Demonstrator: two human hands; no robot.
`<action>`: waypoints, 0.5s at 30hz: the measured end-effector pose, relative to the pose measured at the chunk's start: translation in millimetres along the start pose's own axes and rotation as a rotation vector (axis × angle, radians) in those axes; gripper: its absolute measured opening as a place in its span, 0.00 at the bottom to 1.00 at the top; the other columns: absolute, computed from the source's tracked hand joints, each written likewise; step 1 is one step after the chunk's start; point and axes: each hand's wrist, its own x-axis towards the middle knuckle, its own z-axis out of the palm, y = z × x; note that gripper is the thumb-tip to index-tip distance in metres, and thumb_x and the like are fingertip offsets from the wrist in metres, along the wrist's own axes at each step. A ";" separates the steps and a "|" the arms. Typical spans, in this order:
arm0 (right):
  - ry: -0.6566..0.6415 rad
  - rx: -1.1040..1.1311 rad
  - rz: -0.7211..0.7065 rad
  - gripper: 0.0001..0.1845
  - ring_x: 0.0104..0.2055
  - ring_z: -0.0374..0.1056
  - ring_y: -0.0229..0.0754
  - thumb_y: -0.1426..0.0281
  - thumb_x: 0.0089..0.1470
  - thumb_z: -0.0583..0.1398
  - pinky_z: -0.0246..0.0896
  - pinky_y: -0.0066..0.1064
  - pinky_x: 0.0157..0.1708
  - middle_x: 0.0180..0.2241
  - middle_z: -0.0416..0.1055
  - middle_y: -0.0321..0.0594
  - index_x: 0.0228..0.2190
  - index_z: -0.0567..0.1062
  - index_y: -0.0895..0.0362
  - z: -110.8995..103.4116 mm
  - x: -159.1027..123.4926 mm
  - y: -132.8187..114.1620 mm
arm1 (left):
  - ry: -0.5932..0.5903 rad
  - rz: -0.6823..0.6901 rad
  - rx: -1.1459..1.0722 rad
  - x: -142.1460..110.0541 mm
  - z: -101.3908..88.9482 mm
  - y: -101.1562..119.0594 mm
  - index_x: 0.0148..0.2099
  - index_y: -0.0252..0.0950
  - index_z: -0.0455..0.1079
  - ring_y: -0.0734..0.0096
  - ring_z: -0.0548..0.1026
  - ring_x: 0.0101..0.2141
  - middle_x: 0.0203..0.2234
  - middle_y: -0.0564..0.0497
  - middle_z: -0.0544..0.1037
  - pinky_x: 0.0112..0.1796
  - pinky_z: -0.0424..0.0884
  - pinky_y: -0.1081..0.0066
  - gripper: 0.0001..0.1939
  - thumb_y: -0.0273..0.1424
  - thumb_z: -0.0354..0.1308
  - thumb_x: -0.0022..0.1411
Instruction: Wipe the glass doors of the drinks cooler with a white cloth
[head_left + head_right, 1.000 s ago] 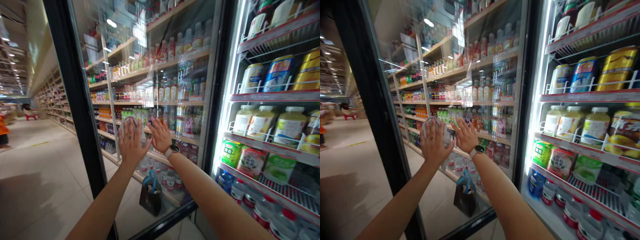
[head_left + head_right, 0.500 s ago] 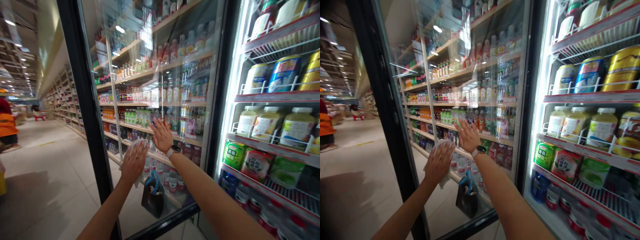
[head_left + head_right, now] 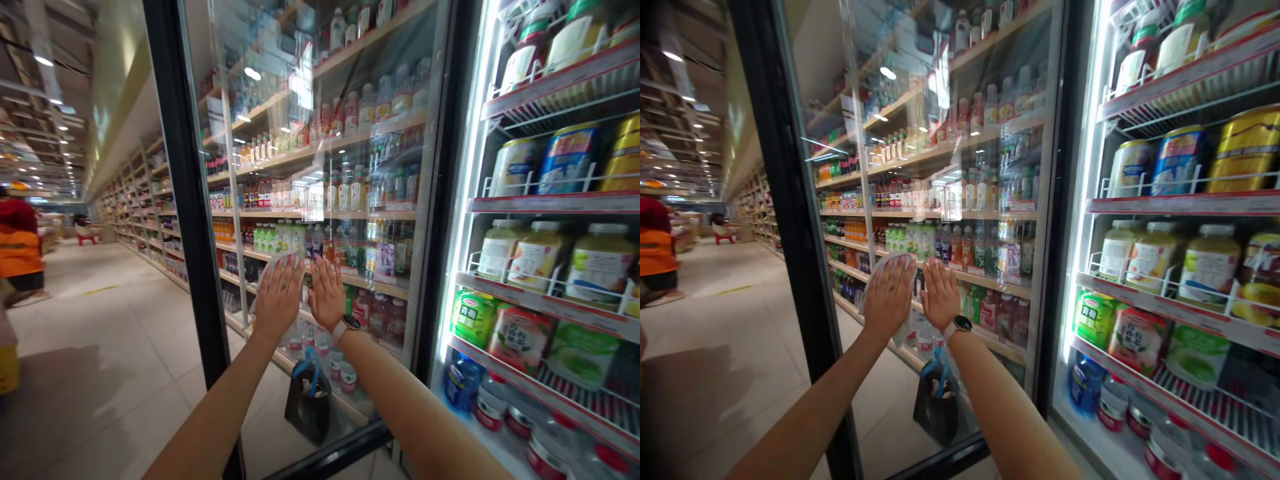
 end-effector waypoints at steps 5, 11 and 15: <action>0.046 -0.006 0.042 0.35 0.72 0.40 0.48 0.68 0.64 0.47 0.37 0.47 0.68 0.69 0.50 0.48 0.69 0.43 0.61 3.5 -3.0 -4.2 | -0.013 0.094 0.072 -51.0 -4.8 9.5 0.71 0.39 0.46 0.62 0.66 0.61 0.60 0.44 0.69 0.66 0.46 0.61 0.33 0.28 0.51 0.67; 0.071 -0.022 0.032 0.35 0.72 0.39 0.47 0.68 0.63 0.47 0.36 0.47 0.68 0.68 0.51 0.48 0.68 0.45 0.62 5.1 -3.8 -4.1 | 0.006 0.017 0.015 5.6 -6.6 2.1 0.70 0.37 0.51 0.58 0.59 0.65 0.64 0.43 0.63 0.66 0.47 0.57 0.30 0.30 0.50 0.68; 0.033 -0.029 0.050 0.35 0.72 0.37 0.48 0.67 0.62 0.48 0.34 0.48 0.69 0.68 0.51 0.48 0.68 0.48 0.62 6.5 -3.4 -4.2 | 0.003 -0.030 -0.046 41.6 1.1 -1.4 0.70 0.40 0.50 0.58 0.55 0.67 0.66 0.44 0.59 0.65 0.48 0.56 0.29 0.31 0.49 0.69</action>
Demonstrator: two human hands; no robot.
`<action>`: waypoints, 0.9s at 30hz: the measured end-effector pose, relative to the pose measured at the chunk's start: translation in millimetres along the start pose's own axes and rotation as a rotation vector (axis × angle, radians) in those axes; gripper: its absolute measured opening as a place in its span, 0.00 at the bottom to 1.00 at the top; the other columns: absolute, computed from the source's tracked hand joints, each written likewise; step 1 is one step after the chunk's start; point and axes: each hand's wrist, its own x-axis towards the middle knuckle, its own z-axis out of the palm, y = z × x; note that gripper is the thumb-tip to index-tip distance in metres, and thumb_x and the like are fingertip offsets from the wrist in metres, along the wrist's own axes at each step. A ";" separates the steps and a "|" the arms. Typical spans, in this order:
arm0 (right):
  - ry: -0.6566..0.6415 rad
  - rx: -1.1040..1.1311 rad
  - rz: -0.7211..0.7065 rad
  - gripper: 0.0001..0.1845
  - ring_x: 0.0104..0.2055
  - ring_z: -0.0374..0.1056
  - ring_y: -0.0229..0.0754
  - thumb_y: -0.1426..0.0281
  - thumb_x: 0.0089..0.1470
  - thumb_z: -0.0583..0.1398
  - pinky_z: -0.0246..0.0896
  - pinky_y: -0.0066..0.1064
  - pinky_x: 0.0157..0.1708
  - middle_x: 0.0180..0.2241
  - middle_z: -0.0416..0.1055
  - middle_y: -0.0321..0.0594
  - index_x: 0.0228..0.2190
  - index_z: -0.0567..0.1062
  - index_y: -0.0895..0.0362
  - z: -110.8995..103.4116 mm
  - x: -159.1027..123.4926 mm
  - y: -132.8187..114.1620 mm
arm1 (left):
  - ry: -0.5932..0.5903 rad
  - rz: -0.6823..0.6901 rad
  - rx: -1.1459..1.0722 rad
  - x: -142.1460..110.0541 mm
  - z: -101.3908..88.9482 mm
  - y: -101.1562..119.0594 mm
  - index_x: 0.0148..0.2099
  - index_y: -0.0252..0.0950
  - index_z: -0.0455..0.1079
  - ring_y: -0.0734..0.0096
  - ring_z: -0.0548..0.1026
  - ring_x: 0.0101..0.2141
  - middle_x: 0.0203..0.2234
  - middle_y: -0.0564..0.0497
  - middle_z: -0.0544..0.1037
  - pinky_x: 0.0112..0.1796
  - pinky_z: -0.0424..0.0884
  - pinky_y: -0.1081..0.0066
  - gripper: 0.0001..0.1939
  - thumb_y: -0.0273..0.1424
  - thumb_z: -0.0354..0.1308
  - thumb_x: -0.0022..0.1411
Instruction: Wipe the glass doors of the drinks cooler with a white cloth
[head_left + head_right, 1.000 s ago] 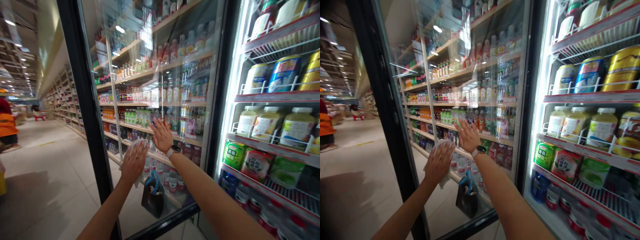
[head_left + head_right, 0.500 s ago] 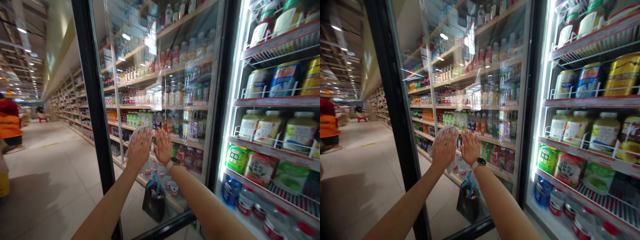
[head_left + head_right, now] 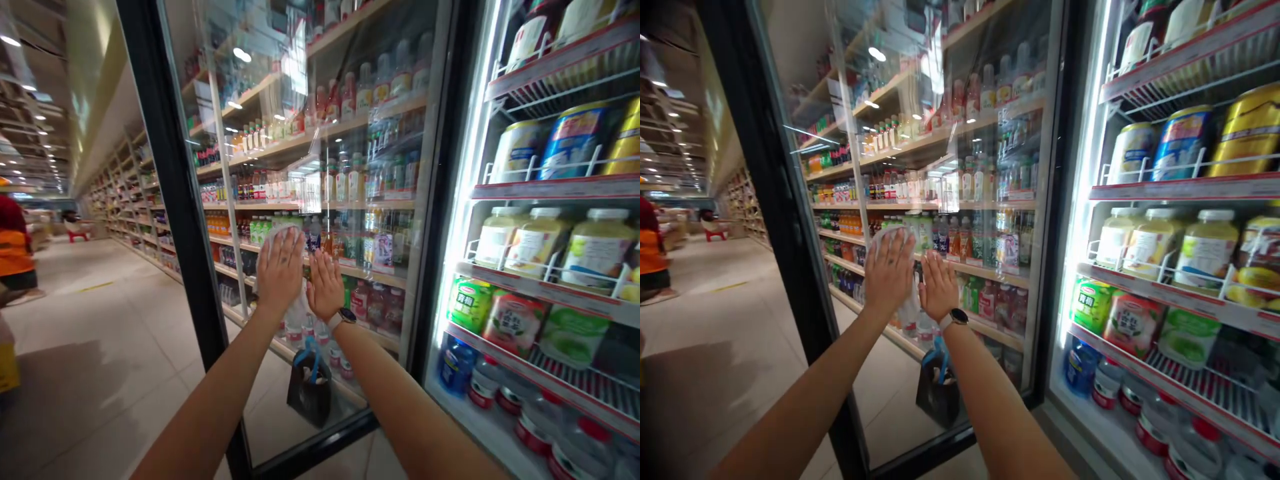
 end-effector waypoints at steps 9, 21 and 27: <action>0.002 -0.003 -0.007 0.33 0.72 0.36 0.46 0.68 0.62 0.47 0.33 0.47 0.69 0.68 0.52 0.47 0.66 0.53 0.62 1.2 1.8 0.7 | -0.046 0.165 0.090 -116.6 -0.4 6.7 0.69 0.38 0.54 0.59 0.71 0.57 0.58 0.45 0.71 0.66 0.44 0.59 0.30 0.27 0.51 0.67; 0.025 -0.014 0.001 0.34 0.72 0.37 0.45 0.68 0.62 0.48 0.35 0.45 0.69 0.68 0.52 0.47 0.67 0.51 0.61 3.7 2.4 -1.3 | 0.009 0.013 0.002 -3.3 -2.9 -22.6 0.71 0.41 0.48 0.57 0.56 0.66 0.66 0.45 0.60 0.66 0.46 0.53 0.31 0.30 0.50 0.68; -0.026 -0.040 0.003 0.34 0.72 0.37 0.46 0.67 0.62 0.49 0.33 0.46 0.69 0.68 0.51 0.47 0.67 0.53 0.61 1.3 1.5 -0.6 | 0.000 0.036 -0.046 -46.8 5.6 -8.8 0.70 0.43 0.50 0.59 0.61 0.64 0.63 0.45 0.64 0.66 0.47 0.55 0.31 0.29 0.51 0.67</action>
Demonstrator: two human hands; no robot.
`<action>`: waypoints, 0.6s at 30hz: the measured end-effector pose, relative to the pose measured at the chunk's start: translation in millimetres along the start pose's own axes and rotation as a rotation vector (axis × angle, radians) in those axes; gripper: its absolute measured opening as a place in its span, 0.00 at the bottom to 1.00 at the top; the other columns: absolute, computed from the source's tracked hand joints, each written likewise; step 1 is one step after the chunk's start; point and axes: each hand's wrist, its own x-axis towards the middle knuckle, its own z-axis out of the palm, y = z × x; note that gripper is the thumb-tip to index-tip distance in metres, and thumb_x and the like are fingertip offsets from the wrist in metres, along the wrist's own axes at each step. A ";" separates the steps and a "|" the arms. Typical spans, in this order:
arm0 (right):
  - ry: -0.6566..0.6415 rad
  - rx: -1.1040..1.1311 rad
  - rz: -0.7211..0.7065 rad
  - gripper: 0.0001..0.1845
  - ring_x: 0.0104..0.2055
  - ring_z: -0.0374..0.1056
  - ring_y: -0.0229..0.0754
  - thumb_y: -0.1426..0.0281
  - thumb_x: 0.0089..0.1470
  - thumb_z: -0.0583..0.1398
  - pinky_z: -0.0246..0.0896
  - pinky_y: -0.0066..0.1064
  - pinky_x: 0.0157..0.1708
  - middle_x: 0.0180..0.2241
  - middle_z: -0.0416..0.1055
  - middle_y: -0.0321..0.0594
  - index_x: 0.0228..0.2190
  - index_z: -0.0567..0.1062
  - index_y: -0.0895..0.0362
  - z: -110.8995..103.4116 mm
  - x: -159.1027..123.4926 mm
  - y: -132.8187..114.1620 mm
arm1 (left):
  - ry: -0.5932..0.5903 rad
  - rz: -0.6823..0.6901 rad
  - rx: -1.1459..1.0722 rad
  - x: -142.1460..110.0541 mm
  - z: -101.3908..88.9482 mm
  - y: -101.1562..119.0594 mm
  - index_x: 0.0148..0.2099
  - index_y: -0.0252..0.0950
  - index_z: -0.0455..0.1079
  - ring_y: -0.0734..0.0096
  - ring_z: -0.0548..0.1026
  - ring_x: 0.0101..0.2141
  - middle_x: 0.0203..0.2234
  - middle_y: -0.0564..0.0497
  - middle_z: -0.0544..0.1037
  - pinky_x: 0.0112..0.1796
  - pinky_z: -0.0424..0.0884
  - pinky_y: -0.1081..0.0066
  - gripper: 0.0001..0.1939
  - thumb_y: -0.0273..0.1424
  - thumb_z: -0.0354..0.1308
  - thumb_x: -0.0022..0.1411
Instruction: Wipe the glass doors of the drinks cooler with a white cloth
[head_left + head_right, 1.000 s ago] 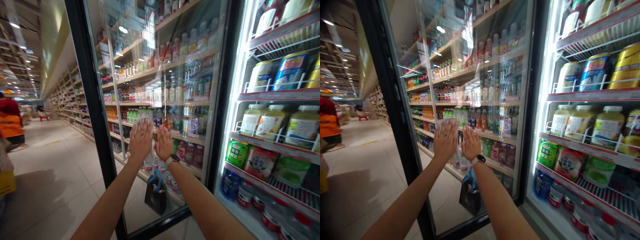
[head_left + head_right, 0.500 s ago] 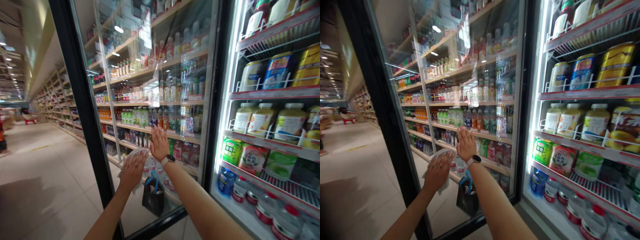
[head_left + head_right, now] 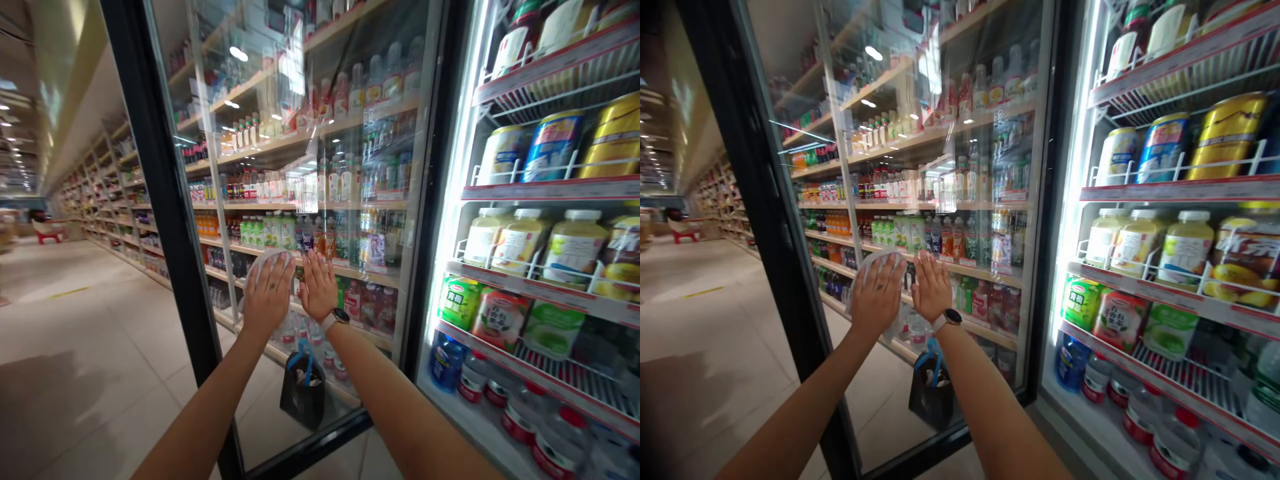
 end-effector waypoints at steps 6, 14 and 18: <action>-0.017 0.018 0.006 0.34 0.72 0.38 0.47 0.67 0.61 0.49 0.34 0.47 0.69 0.68 0.51 0.47 0.67 0.52 0.61 -2.0 -0.1 0.7 | -0.094 0.111 0.069 -85.3 -6.1 12.1 0.70 0.46 0.50 0.63 0.70 0.58 0.59 0.47 0.71 0.66 0.46 0.60 0.32 0.26 0.50 0.66; 0.005 0.027 0.003 0.33 0.72 0.38 0.46 0.67 0.61 0.48 0.34 0.45 0.69 0.68 0.53 0.44 0.66 0.54 0.60 -4.9 -0.3 0.8 | -0.026 0.056 -0.024 2.0 -24.2 -23.5 0.70 0.46 0.51 0.56 0.62 0.64 0.64 0.45 0.64 0.66 0.45 0.50 0.32 0.29 0.53 0.66; -0.003 0.021 -0.002 0.33 0.72 0.38 0.46 0.66 0.61 0.49 0.34 0.45 0.69 0.68 0.52 0.45 0.66 0.54 0.60 -6.5 -0.3 0.9 | 0.020 -0.019 0.007 39.5 -26.7 -30.0 0.70 0.44 0.52 0.52 0.58 0.65 0.65 0.44 0.61 0.65 0.46 0.47 0.32 0.30 0.53 0.66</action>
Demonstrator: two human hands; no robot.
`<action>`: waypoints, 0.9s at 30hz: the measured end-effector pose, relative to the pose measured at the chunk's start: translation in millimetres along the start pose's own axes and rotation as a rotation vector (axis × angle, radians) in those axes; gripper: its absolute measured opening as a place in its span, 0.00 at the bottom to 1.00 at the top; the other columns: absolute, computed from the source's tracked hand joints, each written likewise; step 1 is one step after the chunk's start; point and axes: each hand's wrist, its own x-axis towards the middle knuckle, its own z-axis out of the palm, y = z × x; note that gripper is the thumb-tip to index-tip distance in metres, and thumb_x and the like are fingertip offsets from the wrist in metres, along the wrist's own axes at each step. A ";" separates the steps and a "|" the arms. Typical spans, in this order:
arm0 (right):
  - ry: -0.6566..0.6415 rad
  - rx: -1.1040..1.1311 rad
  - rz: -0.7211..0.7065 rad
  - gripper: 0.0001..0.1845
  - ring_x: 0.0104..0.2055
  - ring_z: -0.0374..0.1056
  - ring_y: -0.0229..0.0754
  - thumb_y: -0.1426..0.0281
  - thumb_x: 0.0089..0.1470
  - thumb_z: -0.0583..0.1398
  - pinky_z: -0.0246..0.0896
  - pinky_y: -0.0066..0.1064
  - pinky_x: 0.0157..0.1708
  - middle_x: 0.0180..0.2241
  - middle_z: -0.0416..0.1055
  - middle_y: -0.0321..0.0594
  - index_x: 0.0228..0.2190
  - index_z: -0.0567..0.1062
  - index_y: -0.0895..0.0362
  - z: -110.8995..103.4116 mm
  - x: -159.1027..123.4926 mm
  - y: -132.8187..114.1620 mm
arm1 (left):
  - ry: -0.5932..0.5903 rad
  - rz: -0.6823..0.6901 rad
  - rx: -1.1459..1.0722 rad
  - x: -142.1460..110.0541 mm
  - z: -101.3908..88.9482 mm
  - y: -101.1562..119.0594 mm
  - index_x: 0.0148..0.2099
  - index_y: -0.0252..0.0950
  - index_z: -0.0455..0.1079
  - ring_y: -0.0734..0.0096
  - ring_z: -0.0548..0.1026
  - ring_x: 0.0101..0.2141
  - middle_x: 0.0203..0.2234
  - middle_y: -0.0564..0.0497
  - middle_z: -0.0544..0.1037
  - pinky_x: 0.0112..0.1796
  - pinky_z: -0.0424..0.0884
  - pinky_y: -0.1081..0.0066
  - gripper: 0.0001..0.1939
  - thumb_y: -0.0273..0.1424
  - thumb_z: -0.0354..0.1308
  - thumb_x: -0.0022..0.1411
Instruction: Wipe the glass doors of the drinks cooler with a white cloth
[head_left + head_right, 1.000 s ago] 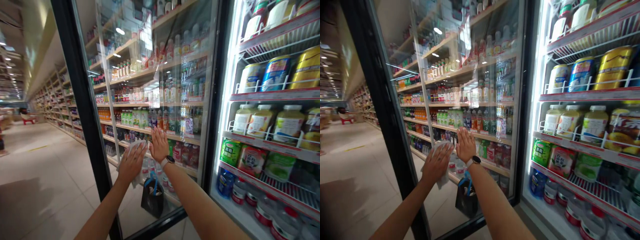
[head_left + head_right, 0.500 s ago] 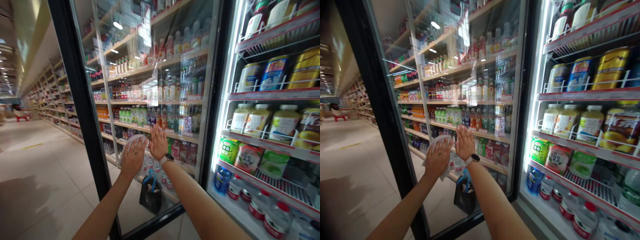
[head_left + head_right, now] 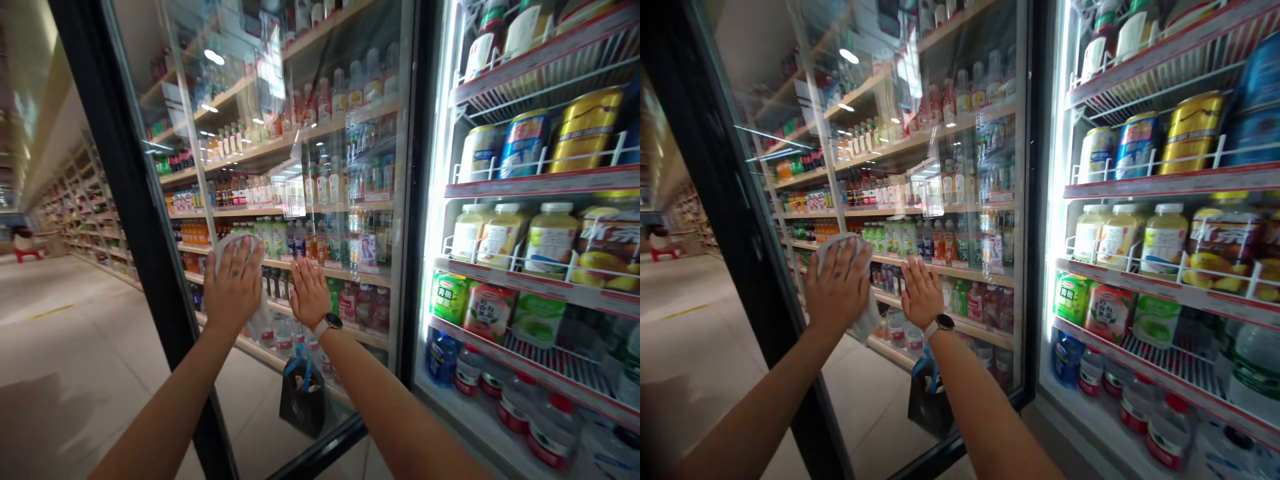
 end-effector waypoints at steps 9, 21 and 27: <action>0.087 0.068 -0.017 0.34 0.71 0.42 0.47 0.68 0.62 0.48 0.37 0.45 0.68 0.67 0.55 0.47 0.67 0.51 0.61 -1.4 -3.1 -0.1 | -0.065 -0.046 0.163 -112.0 -10.3 20.2 0.71 0.40 0.47 0.52 0.60 0.64 0.63 0.40 0.65 0.65 0.50 0.49 0.35 0.28 0.53 0.66; 0.118 0.100 -0.013 0.34 0.70 0.47 0.47 0.68 0.63 0.46 0.40 0.47 0.67 0.66 0.57 0.48 0.68 0.48 0.60 0.2 -4.7 -2.2 | 0.079 -0.248 0.178 -13.0 -17.7 -7.1 0.71 0.38 0.48 0.49 0.53 0.67 0.67 0.38 0.56 0.64 0.52 0.45 0.31 0.32 0.49 0.68; 0.093 0.088 -0.007 0.35 0.70 0.47 0.48 0.68 0.62 0.48 0.40 0.46 0.67 0.67 0.55 0.47 0.68 0.47 0.59 1.2 -5.2 -2.4 | 0.089 -0.226 0.163 -36.4 -11.2 -1.5 0.71 0.38 0.49 0.49 0.54 0.67 0.67 0.39 0.57 0.64 0.52 0.46 0.32 0.31 0.50 0.68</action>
